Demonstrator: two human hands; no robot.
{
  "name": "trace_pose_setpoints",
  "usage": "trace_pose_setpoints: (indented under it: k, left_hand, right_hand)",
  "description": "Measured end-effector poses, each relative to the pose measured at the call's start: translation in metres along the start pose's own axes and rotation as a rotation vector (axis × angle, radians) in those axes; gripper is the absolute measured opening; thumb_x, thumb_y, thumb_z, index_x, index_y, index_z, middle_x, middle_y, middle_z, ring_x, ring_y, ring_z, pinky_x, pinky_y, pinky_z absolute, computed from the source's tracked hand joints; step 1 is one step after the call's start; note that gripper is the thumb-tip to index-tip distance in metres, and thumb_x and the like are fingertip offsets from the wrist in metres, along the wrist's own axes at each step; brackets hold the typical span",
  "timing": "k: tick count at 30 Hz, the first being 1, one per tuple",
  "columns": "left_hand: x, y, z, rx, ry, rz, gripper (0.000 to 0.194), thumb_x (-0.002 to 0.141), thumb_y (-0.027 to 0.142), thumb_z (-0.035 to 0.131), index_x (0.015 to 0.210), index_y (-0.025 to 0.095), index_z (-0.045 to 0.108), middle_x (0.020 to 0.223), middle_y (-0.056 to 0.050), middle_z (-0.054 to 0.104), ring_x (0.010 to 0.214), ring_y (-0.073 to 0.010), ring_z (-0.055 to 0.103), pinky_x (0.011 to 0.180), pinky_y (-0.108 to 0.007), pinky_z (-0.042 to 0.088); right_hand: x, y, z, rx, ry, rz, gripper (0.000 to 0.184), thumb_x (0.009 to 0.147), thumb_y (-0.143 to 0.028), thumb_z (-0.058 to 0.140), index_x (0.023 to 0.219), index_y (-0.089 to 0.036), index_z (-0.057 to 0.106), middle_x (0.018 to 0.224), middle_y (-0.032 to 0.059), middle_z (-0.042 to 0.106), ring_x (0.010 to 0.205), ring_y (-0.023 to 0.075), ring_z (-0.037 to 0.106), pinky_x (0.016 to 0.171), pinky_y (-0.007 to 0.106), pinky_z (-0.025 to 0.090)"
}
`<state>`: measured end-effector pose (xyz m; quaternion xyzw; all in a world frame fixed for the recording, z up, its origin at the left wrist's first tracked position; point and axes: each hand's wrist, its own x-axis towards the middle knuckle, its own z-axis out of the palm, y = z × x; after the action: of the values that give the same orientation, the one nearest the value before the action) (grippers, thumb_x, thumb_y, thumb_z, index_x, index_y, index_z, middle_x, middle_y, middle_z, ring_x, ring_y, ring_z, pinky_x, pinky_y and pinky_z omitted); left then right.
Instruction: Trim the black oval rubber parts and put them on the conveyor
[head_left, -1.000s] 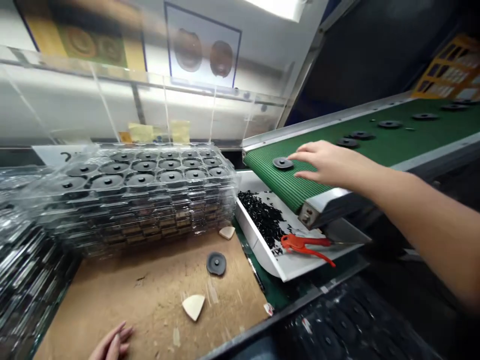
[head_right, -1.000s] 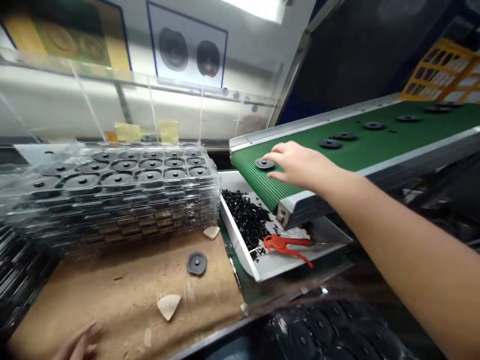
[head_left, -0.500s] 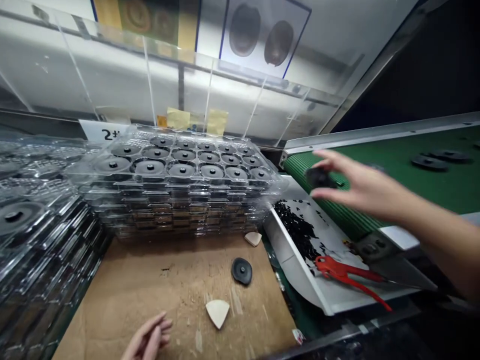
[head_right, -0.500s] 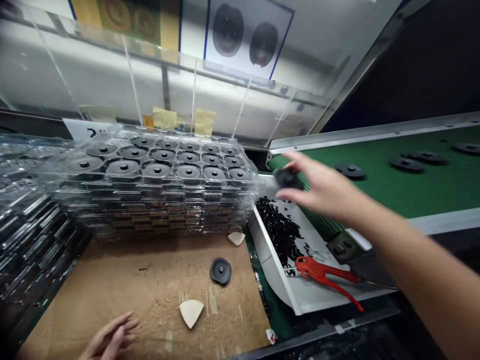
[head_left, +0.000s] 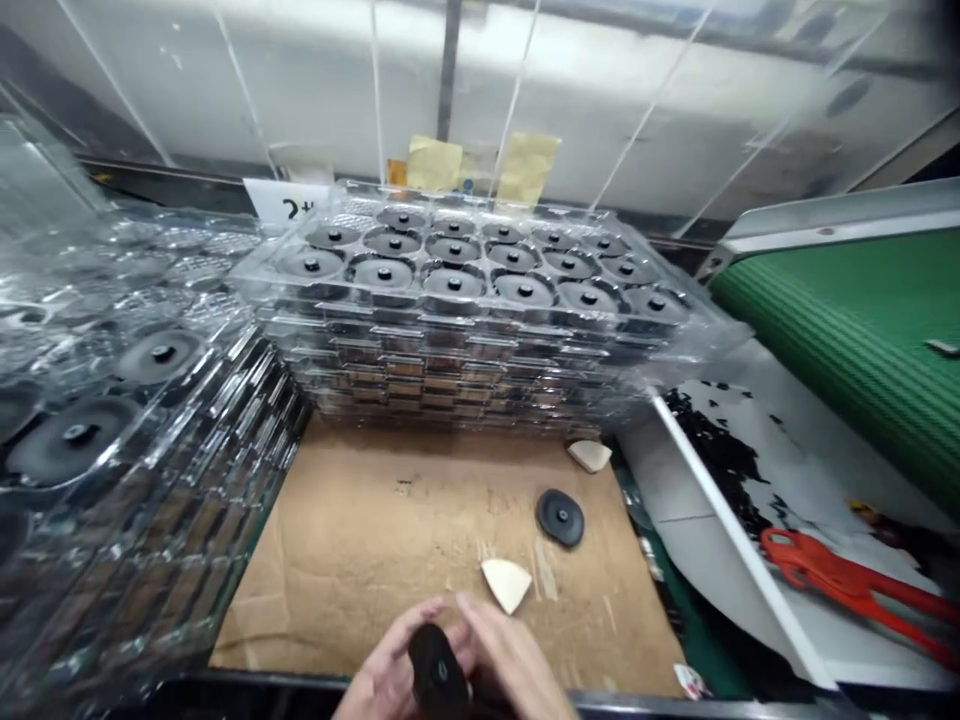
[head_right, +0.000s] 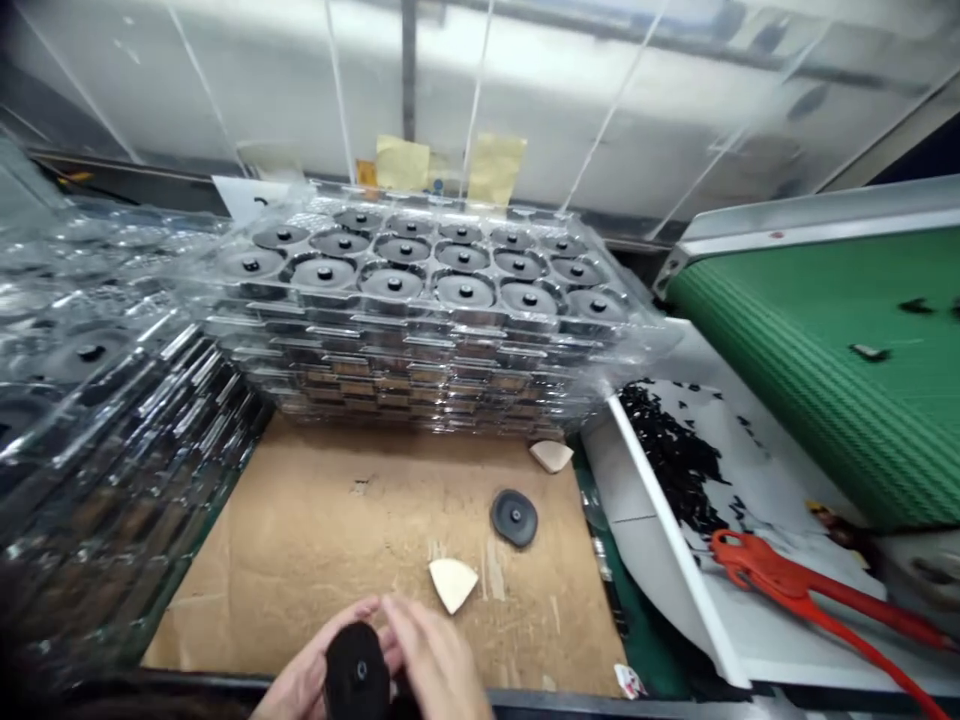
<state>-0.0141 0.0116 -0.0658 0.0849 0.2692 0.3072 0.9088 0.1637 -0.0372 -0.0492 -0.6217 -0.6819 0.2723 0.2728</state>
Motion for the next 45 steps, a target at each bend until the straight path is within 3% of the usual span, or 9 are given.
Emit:
trace_pose_setpoints:
  k: [3,5,9,12,19,25,28,38,45]
  left_hand:
    - [-0.012,0.009,-0.005,-0.113,0.168,0.128,0.035,0.069,0.041,0.065,0.100,0.024,0.068,0.113,-0.007,0.066,0.112,-0.0260,0.055,0.100,-0.038,0.037]
    - [-0.017,0.013,-0.002,-0.182,0.237,0.202,0.031,0.073,0.045,0.060,0.097,0.027,0.069,0.111,-0.003,0.068,0.110,-0.0273,0.056,0.099,-0.041,0.039]
    - [-0.020,0.015,0.006,-0.244,0.339,0.312,0.035,0.077,0.046,0.054,0.107,0.029,0.063,0.123,-0.003,0.060,0.113,-0.0308,0.053,0.099,-0.047,0.038]
    - [-0.021,0.012,0.010,-0.216,0.363,0.378,0.039,0.075,0.040,0.060,0.112,0.026,0.059,0.123,-0.008,0.059,0.115,-0.0291,0.051,0.103,-0.044,0.034]
    - [-0.012,0.004,0.008,-0.126,0.418,0.396,0.056,0.071,0.030,0.067,0.123,0.021,0.046,0.118,-0.012,0.060,0.112,-0.0285,0.054,0.103,-0.043,0.035]
    - [-0.005,-0.005,0.003,-0.051,0.495,0.438,0.051,0.066,0.026,0.072,0.113,0.024,0.053,0.117,-0.010,0.062,0.114,-0.0248,0.052,0.098,-0.036,0.040]
    - [-0.005,-0.007,0.000,-0.044,0.499,0.427,0.056,0.062,0.025,0.075,0.113,0.023,0.054,0.120,-0.012,0.059,0.116,-0.0272,0.050,0.096,-0.035,0.042]
    - [-0.001,-0.004,0.003,-0.039,0.549,0.395,0.060,0.053,0.022,0.080,0.108,0.024,0.058,0.116,-0.009,0.063,0.105,-0.0227,0.058,0.084,-0.027,0.048]
    - [-0.001,-0.005,0.002,-0.017,0.582,0.384,0.063,0.050,0.027,0.081,0.108,0.025,0.057,0.116,-0.009,0.063,0.109,-0.0246,0.056,0.092,-0.033,0.044]
  right_hand:
    - [0.012,0.017,-0.009,-0.126,0.138,0.135,0.040,0.082,-0.036,0.052,0.120,-0.026,0.053,0.102,0.0082,0.057,0.071,0.0182,0.064,0.063,0.029,0.055]
    - [0.020,0.033,-0.012,-0.166,0.167,0.189,0.028,0.082,-0.036,0.051,0.105,-0.025,0.062,0.090,0.0055,0.055,0.055,0.0138,0.060,0.053,0.029,0.054]
    - [0.022,0.048,-0.001,-0.130,0.177,0.182,0.026,0.082,-0.037,0.050,0.095,-0.019,0.063,0.102,0.0116,0.050,0.060,0.0172,0.061,0.058,0.036,0.055]
    - [0.019,0.042,0.004,-0.058,0.109,0.122,0.024,0.084,-0.035,0.048,0.098,-0.020,0.061,0.089,0.0081,0.058,0.059,0.0167,0.061,0.058,0.032,0.054]
    - [0.058,0.000,-0.013,0.111,-0.069,0.055,0.020,0.087,-0.030,0.045,0.096,-0.023,0.061,0.091,0.0033,0.067,0.082,0.0175,0.064,0.072,0.028,0.051]
    - [0.070,-0.036,0.012,0.204,-0.140,0.067,0.022,0.086,-0.024,0.040,0.094,-0.018,0.059,0.088,0.0059,0.067,0.079,0.0178,0.064,0.070,0.029,0.051]
    - [0.065,-0.034,0.020,0.237,-0.204,0.078,0.016,0.083,-0.022,0.045,0.086,-0.020,0.061,0.076,0.0011,0.067,0.067,0.0152,0.063,0.059,0.024,0.050]
    - [0.056,-0.026,0.021,0.270,-0.174,0.138,0.020,0.086,-0.023,0.042,0.091,-0.019,0.060,0.080,0.0039,0.067,0.069,0.0162,0.063,0.061,0.025,0.050]
    - [0.054,-0.027,0.020,0.291,-0.178,0.152,0.019,0.087,-0.024,0.042,0.091,-0.020,0.060,0.080,0.0032,0.067,0.067,0.0159,0.063,0.060,0.025,0.051]
